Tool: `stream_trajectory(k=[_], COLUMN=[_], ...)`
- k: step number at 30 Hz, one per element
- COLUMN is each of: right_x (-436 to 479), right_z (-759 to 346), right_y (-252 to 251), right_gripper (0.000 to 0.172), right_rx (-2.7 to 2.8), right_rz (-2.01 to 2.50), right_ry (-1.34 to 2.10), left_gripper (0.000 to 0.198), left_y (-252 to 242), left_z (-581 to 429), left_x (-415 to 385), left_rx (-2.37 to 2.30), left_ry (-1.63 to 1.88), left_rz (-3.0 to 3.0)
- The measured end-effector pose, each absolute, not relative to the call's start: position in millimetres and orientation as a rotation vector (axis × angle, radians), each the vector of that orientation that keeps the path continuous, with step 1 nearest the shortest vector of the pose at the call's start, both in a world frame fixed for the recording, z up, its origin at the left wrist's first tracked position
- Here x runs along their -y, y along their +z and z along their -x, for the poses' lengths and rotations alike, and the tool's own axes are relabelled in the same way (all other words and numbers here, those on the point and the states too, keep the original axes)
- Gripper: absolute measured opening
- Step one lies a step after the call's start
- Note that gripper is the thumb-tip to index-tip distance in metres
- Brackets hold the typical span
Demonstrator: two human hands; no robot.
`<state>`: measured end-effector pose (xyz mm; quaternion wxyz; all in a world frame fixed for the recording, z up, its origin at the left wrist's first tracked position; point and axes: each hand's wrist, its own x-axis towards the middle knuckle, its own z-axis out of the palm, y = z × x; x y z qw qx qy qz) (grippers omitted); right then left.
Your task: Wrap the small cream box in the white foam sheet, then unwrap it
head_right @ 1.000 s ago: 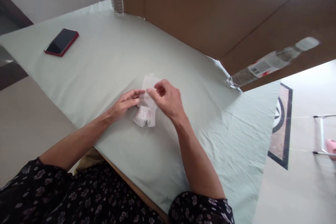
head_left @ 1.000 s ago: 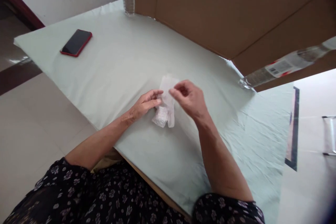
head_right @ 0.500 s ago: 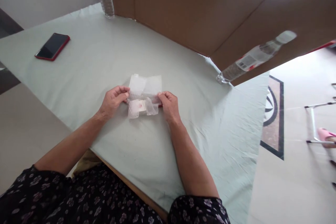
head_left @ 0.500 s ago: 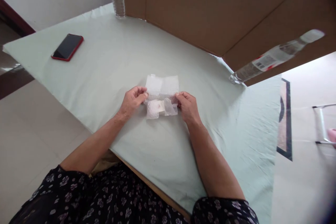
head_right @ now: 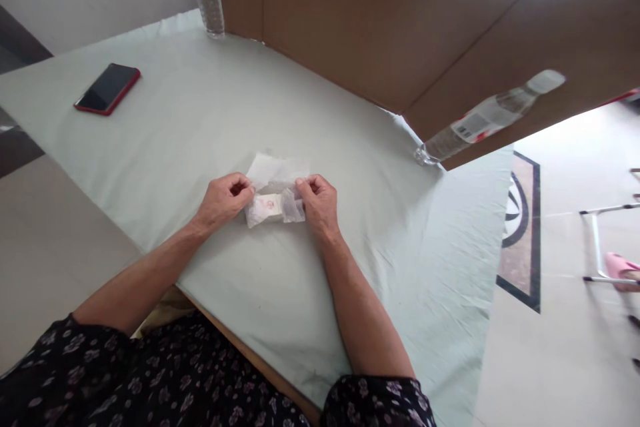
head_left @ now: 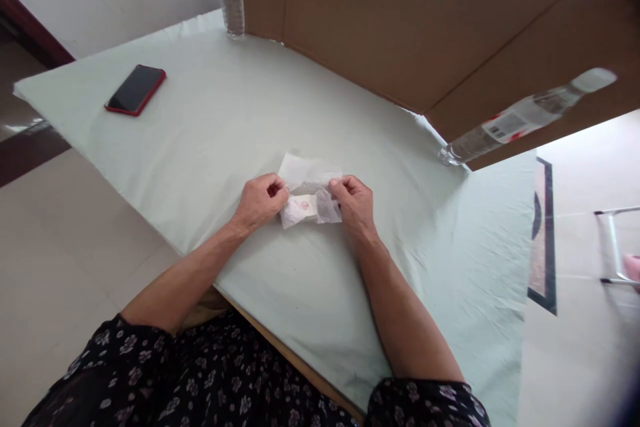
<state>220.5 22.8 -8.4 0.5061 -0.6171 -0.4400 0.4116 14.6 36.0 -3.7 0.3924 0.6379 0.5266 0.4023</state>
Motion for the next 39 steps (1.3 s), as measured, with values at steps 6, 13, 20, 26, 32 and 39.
stream_trajectory(k=[6,13,20,26,32,39], right_x=[-26.8,-30.1,-22.5,-11.5,19.2,39.5], right_z=[-234.7,-242.1,-237.7,-226.5,-221.2,-228.9], right_y=[-12.4,-16.2,9.3,24.5,39.3,39.6], right_gripper=[0.023,0.019,0.028,0.041,0.025,0.02], right_rx=[1.04,1.042,1.347,1.758,2.141,2.378], right_rz=[1.542,1.606,1.558,1.668,1.158,1.328], right_ry=[0.793,0.856,0.591,0.669,1.046,1.307], left_gripper=[0.015,0.013,0.037,0.031,0.032,0.023], left_y=[-4.3,-7.8,3.9,3.3,11.0,8.6], left_z=[-0.6,5.7,5.9,8.3,29.0,34.0], left_x=[-50.7,-59.2,-42.5,-41.4,-52.3,-55.0], left_rx=[-1.367,-1.398,-1.366,-1.235,-1.07,-1.207], left_ry=[1.22,1.181,1.406,1.204,1.315,0.927], left_rz=[-1.102,-0.927,-1.884,-2.18,-1.512,-1.883])
